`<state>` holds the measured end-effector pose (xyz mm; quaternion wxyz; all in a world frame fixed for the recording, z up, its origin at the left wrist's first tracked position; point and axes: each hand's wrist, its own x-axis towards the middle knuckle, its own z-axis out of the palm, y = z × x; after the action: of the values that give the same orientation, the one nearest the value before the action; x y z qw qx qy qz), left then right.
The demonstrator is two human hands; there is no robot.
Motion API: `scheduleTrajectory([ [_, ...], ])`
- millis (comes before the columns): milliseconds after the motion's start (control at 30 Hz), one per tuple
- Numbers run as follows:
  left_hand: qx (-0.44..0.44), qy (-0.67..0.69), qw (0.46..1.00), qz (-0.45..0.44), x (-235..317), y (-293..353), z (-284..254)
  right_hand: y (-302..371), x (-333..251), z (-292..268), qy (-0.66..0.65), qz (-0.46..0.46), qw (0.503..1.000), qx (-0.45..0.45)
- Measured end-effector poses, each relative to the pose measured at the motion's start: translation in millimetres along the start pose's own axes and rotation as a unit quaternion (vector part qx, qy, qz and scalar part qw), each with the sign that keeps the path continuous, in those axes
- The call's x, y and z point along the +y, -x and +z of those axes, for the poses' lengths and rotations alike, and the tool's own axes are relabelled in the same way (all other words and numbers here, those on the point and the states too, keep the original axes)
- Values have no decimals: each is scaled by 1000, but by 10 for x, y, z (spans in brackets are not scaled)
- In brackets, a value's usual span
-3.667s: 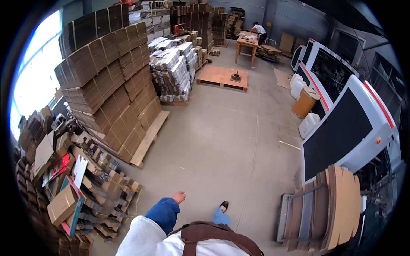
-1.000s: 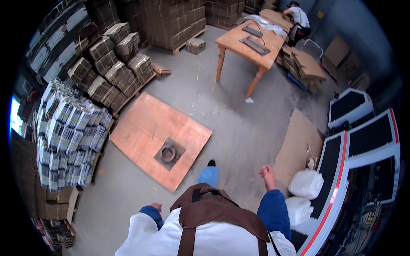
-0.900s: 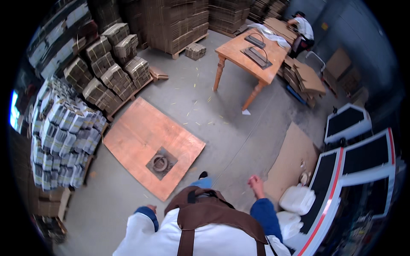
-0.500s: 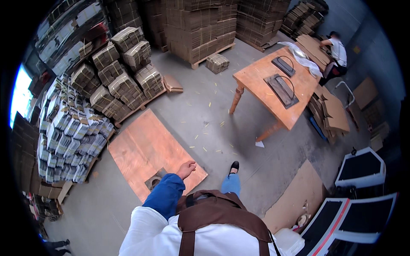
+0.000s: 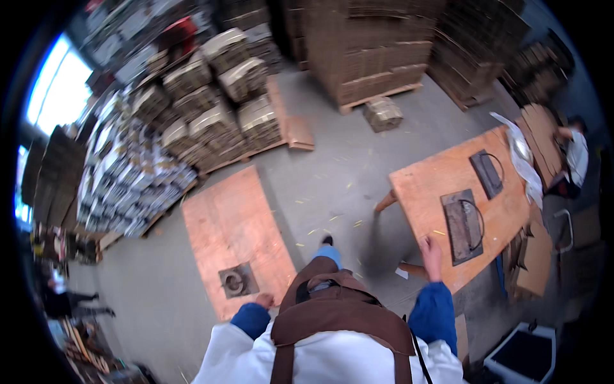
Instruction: The person picks up a large, pre-cut cardboard sheet and places it on a wooden table. They then fold the sheet along pre-scored lines to form a box shape. The person repeats this folding process with multiple cardboard sheets, stacking the finished folded units on the table.
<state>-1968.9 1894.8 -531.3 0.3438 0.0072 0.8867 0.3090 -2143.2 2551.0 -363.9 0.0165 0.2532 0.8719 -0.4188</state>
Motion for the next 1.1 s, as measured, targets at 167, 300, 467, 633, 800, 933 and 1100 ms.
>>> scheduleTrajectory([
  [167,-86,94,977,-173,139,-562,-232,-1477,-773,149,227,-83,968,69],
  [300,-101,61,975,-186,305,-1827,-1555,-2225,-831,439,284,14,955,81],
  [467,35,224,958,-173,1263,-4425,-3450,-2419,-789,457,256,123,955,80],
  [633,63,274,957,-68,2677,-6729,-5060,-2716,-907,554,262,209,938,83],
  [800,45,343,938,17,4152,-7681,-5252,-3322,-918,221,195,339,916,93],
  [933,-174,87,981,8,4549,-7994,-5142,-4527,-1245,-76,102,285,940,159],
  [1100,-228,-21,972,-53,5448,-8843,-4815,-6345,-1780,-196,-10,152,986,68],
])
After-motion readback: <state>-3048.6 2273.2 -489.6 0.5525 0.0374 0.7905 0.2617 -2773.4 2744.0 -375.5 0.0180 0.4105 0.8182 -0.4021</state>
